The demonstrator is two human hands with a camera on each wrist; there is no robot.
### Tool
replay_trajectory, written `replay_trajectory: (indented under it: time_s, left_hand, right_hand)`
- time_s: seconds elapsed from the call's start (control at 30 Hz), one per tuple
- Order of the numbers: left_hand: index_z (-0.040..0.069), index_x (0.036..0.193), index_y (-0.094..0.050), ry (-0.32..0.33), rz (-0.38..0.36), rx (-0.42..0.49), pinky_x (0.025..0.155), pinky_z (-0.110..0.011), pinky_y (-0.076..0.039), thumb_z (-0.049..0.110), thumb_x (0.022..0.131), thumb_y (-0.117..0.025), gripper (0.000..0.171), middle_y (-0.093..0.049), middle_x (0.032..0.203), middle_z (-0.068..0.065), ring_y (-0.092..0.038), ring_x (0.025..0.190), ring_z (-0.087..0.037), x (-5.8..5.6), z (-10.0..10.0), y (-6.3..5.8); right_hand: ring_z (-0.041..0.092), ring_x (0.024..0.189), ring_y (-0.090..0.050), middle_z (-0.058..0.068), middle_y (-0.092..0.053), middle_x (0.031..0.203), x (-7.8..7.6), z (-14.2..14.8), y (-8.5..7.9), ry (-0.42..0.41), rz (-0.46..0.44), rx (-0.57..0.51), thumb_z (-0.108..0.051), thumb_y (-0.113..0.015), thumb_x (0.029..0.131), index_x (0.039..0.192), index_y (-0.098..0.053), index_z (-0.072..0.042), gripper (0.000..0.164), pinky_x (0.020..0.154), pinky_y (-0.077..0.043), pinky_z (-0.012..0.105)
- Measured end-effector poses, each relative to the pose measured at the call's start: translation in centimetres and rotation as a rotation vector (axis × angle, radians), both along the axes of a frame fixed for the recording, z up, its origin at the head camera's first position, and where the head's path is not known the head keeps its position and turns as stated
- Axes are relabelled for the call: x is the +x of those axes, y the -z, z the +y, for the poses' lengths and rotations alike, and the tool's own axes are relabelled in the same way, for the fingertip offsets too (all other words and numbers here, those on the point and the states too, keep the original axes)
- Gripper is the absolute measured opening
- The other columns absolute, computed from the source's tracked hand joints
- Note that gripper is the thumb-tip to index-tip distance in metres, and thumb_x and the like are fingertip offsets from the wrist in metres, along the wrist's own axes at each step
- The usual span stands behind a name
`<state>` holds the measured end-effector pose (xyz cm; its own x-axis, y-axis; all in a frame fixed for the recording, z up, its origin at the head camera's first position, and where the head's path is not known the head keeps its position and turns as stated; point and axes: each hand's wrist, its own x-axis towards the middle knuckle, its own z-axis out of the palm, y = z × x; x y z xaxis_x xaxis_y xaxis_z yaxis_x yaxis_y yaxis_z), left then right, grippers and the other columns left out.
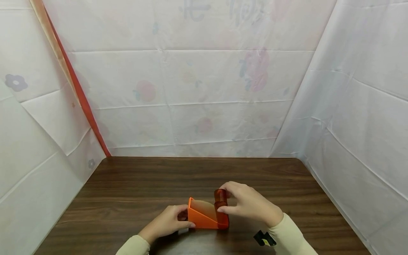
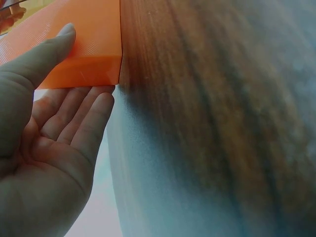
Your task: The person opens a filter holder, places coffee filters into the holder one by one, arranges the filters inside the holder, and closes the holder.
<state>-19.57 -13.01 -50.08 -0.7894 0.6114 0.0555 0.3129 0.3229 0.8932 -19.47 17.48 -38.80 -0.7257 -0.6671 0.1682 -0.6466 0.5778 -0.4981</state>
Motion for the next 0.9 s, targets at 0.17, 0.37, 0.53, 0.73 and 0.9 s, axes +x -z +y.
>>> replay_trajectory:
  time_s: [0.17, 0.37, 0.53, 0.73, 0.9]
  left_hand:
    - [0.017, 0.117, -0.068, 0.0, -0.004, 0.0, 0.083, -0.024, -0.055, 0.03, 0.091, -0.076, 0.03, -0.07, 0.105, 0.009, -0.068, 0.098, -0.01, -0.1, 0.0, 0.1]
    - [0.017, 0.119, -0.067, 0.004, -0.001, 0.006, 0.083, -0.023, -0.054, 0.029, 0.091, -0.076, 0.031, -0.071, 0.108, 0.009, -0.068, 0.099, -0.01, -0.1, 0.0, 0.1]
    - [0.017, 0.121, -0.067, 0.008, -0.007, 0.012, 0.084, -0.023, -0.054, 0.029, 0.091, -0.076, 0.033, -0.07, 0.11, 0.008, -0.068, 0.1, -0.01, -0.1, 0.0, 0.0]
    - [0.019, 0.12, -0.067, 0.006, -0.002, 0.004, 0.084, -0.024, -0.054, 0.03, 0.091, -0.076, 0.032, -0.07, 0.109, 0.009, -0.068, 0.1, -0.01, -0.1, -0.1, 0.0]
    - [0.019, 0.12, -0.068, 0.004, 0.0, 0.005, 0.084, -0.024, -0.054, 0.03, 0.091, -0.076, 0.032, -0.07, 0.109, 0.009, -0.068, 0.1, -0.01, 0.0, -0.1, 0.0]
  right_hand:
    - [0.003, 0.098, -0.061, -0.012, -0.061, 0.111, -0.2, -0.8, 0.4, -0.01, 0.037, 0.017, -0.048, -0.073, 0.091, 0.122, -0.061, -0.019, 0.045, 0.085, -0.055, 0.031]
    - [0.001, 0.095, -0.06, -0.012, -0.061, 0.11, -0.3, -1.7, 0.8, -0.019, 0.08, 0.02, -0.046, -0.073, 0.091, 0.122, -0.061, -0.019, 0.043, 0.083, -0.054, 0.026]
    - [0.003, 0.092, -0.059, -0.013, -0.06, 0.109, -0.3, -2.5, 1.1, -0.021, 0.111, 0.026, -0.045, -0.073, 0.092, 0.122, -0.061, -0.02, 0.042, 0.081, -0.052, 0.023]
    - [0.004, 0.088, -0.058, -0.01, -0.061, 0.109, -0.4, -3.3, 1.6, -0.036, 0.141, 0.043, -0.049, -0.07, 0.092, 0.124, -0.061, -0.018, 0.045, 0.077, -0.051, 0.021]
    - [0.003, 0.089, -0.058, -0.01, -0.062, 0.109, -0.5, -3.7, 2.0, -0.04, 0.157, 0.047, -0.049, -0.07, 0.093, 0.125, -0.061, -0.017, 0.047, 0.076, -0.051, 0.021]
